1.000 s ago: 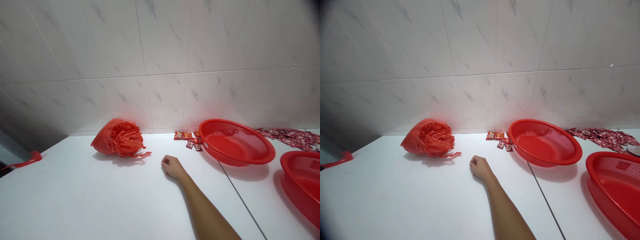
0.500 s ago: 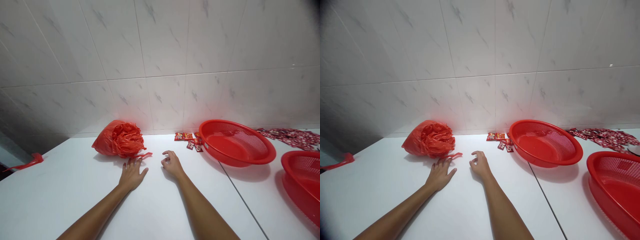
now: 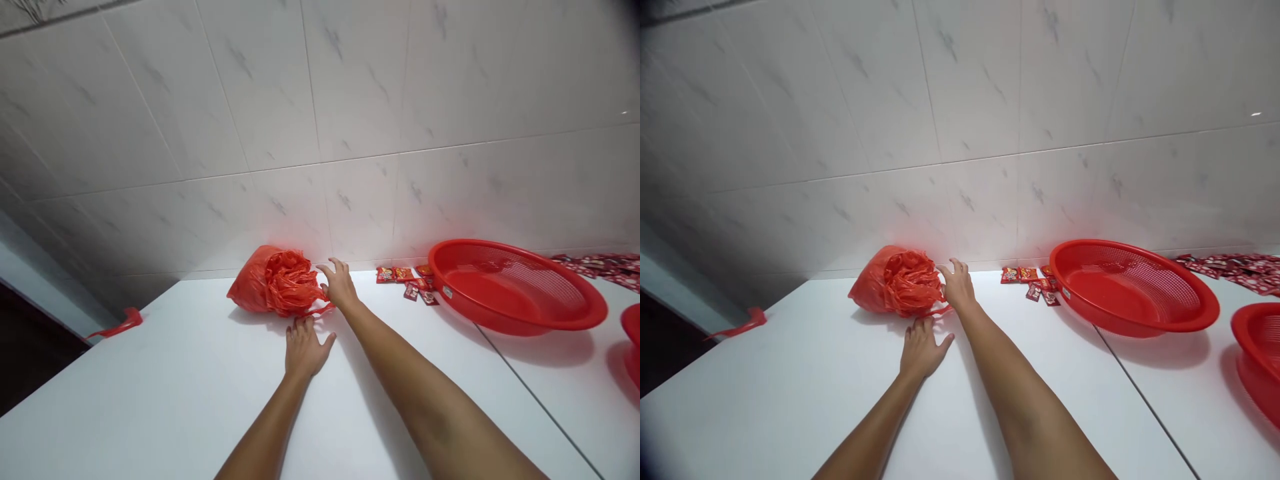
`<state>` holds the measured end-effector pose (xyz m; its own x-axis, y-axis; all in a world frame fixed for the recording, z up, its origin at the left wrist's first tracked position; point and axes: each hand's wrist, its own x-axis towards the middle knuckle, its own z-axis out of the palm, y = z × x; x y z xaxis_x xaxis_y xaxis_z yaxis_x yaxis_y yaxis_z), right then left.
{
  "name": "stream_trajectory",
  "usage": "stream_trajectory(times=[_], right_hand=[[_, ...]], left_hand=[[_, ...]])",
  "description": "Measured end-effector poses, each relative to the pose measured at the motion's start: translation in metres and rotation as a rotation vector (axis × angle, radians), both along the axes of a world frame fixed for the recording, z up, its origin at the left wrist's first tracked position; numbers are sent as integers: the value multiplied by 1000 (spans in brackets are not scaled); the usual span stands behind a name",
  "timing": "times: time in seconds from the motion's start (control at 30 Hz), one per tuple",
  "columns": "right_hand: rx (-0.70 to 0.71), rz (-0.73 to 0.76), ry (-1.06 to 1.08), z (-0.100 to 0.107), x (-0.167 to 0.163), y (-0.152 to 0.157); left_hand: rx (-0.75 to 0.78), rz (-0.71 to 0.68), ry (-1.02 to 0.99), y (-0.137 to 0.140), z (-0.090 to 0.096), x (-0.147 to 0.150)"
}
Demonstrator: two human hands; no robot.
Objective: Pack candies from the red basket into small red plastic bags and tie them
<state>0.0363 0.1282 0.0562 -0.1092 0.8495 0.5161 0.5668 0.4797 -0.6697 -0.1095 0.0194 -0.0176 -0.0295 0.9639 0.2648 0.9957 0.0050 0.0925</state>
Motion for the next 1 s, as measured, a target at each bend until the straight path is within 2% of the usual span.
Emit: stream_trajectory(times=[0.07, 0.17, 0.37, 0.47, 0.53, 0.73, 0.83, 0.9, 0.93, 1.0], right_hand=[[-11, 27, -36, 19, -14, 7], [-21, 59, -53, 53, -15, 17], [48, 103, 45, 155, 15, 24], [43, 153, 81, 192, 23, 12], [54, 160, 123, 207, 25, 2], [210, 40, 379, 251, 39, -11], [318, 100, 573, 276, 59, -22], [440, 133, 647, 278, 78, -40], [519, 111, 659, 273, 89, -53], [691, 11, 650, 246, 116, -84]], left_hand=[[4, 1, -18, -2, -1, -2], [8, 0, -49, -4, -4, -5], [9, -9, -88, -6, -3, -8], [4, -8, -82, -6, 0, -9], [11, 1, -75, -5, 2, -10], [11, 15, -79, -4, 3, -9], [15, 21, -66, -5, 2, -10], [8, 31, -60, -5, 1, -11], [5, 36, -58, -5, 0, -11], [1, 34, -56, -4, 1, -13]])
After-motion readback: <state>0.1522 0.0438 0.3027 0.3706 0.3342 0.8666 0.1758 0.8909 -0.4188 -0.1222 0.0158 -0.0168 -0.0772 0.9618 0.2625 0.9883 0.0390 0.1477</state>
